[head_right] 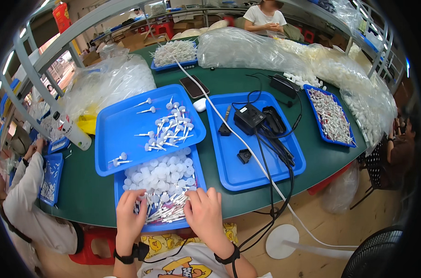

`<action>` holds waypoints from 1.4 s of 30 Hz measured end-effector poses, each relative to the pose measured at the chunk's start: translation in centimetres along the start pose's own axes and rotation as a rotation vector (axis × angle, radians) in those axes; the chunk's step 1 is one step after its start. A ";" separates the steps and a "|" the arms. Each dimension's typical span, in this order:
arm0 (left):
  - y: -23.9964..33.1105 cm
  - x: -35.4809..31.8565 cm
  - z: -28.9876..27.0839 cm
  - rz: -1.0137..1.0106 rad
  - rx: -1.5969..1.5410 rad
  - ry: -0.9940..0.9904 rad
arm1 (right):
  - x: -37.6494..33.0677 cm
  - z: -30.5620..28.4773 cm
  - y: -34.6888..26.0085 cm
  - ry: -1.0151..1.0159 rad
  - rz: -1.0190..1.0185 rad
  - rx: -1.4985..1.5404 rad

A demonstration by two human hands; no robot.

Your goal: The person repeatedly picks small white plastic caps and thin white rods from blue trays, presses the caps onto the rod ends, and places the assembled units into a tray. The process continues throughout the clip with consistent hand motions.

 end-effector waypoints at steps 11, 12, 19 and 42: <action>-1.2 0.2 0.9 0.125 0.019 -0.049 | -1.0 -0.1 0.2 0.175 0.130 0.153; -1.3 0.2 1.0 0.146 0.032 -0.044 | -1.9 -0.3 -0.2 0.301 0.159 0.215; -1.0 -0.1 1.5 0.187 0.068 -0.049 | -14.4 0.6 -0.6 0.181 -0.040 0.150; -1.6 -0.5 0.7 0.200 -0.001 -0.048 | -10.1 5.2 8.4 -0.319 -0.168 -0.344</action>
Point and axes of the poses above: each hand's wrist, its own x-axis towards the middle knuckle, its own z-axis out of the palm, y = z × x, the point moved 1 cm from there along x, towards the middle knuckle, and after that the axes turned 10 degrees about -x, right-handed, at the moved point
